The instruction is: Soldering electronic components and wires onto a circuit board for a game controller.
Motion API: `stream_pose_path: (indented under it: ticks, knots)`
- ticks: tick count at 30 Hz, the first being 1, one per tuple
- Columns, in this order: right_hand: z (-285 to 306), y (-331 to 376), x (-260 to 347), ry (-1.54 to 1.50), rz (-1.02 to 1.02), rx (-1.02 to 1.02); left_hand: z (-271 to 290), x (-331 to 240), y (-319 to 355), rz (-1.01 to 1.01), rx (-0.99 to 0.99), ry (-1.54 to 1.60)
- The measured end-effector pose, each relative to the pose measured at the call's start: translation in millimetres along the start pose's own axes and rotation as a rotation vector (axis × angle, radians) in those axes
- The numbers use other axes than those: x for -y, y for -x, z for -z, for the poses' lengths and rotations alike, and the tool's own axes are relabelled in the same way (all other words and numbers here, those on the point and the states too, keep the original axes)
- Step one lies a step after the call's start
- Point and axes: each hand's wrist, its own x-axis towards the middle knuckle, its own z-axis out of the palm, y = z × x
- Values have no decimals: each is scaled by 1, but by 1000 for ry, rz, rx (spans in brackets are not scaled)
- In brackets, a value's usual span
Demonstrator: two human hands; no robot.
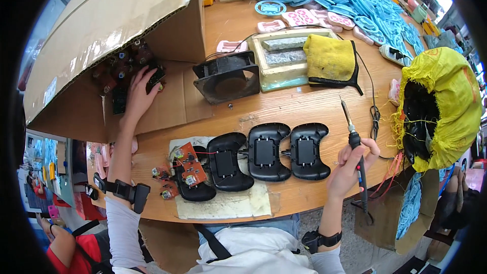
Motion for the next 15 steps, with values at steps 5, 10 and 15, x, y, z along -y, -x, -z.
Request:
stream_pose_path:
  ticks: [5, 10, 15]
  knots:
    - [-4, 4, 5, -139, -85, 77, -20, -2, -12, -15, -49, -64]
    - [3, 3, 13, -268, -221, 40, -11, -3, -15, 146, -114, 227]
    - [0, 2, 16, -260, -268, 9, 40, -19, 14, 573, -388, 1013]
